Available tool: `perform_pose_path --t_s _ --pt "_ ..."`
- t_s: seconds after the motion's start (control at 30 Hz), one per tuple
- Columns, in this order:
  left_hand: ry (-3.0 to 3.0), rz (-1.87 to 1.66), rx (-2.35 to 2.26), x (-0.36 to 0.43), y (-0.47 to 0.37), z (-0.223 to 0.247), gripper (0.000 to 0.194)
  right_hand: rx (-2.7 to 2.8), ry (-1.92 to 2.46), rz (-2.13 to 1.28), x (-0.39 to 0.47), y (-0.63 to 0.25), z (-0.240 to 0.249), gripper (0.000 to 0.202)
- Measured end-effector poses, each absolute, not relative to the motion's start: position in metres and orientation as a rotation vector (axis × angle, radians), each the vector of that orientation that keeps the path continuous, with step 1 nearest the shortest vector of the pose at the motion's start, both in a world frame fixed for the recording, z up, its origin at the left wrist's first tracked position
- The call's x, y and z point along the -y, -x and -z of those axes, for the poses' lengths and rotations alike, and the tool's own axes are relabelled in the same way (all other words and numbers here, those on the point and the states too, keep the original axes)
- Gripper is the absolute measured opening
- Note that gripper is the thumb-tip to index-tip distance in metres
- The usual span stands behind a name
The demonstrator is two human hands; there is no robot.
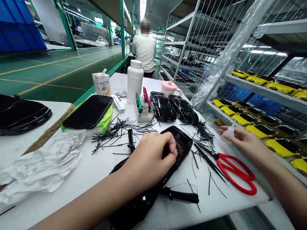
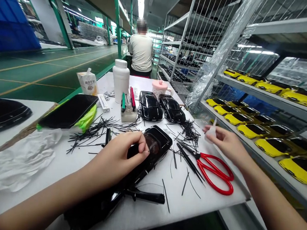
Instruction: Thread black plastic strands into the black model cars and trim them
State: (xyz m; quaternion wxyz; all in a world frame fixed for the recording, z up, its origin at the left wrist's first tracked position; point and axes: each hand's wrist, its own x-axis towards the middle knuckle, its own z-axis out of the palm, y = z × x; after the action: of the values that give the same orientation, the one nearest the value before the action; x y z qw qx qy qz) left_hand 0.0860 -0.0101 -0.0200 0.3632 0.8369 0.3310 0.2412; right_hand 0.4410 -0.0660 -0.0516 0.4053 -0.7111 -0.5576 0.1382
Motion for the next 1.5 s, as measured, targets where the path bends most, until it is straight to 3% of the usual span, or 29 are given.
perform_pose_path --t_s 0.17,0.33,0.4,0.5,0.73,1.0,1.1,1.5 --pt "-2.205 -0.63 -0.791 0.015 -0.087 0.02 0.016 1.503 1.855 -0.335 0.074 -0.45 0.079 0.032" --pt "-2.248 -0.646 -0.713 0.018 -0.088 0.021 0.017 1.432 1.905 0.057 0.088 -0.45 0.062 0.05" --pt "-2.253 -0.641 -0.702 0.019 -0.088 0.02 0.018 1.514 1.926 0.134 0.097 -0.433 0.058 0.043" --pt "-2.235 -0.63 -0.722 0.022 -0.088 0.019 0.019 1.841 1.946 0.0 0.108 -0.398 0.063 0.028" --pt "-2.169 -0.635 -0.701 0.021 -0.088 0.017 0.023 2.037 1.891 -0.087 0.105 -0.377 0.061 0.031" --pt "-1.97 -0.58 -0.657 0.021 -0.086 0.013 0.025 1.586 1.547 -0.302 0.126 -0.336 0.016 0.03" --pt "-1.933 -0.565 -0.659 0.021 -0.086 0.013 0.026 1.519 1.439 -0.27 0.125 -0.317 0.014 0.017" --pt "-1.967 -0.552 -0.677 0.021 -0.087 0.013 0.025 1.417 1.331 -0.347 0.112 -0.291 0.017 0.02"
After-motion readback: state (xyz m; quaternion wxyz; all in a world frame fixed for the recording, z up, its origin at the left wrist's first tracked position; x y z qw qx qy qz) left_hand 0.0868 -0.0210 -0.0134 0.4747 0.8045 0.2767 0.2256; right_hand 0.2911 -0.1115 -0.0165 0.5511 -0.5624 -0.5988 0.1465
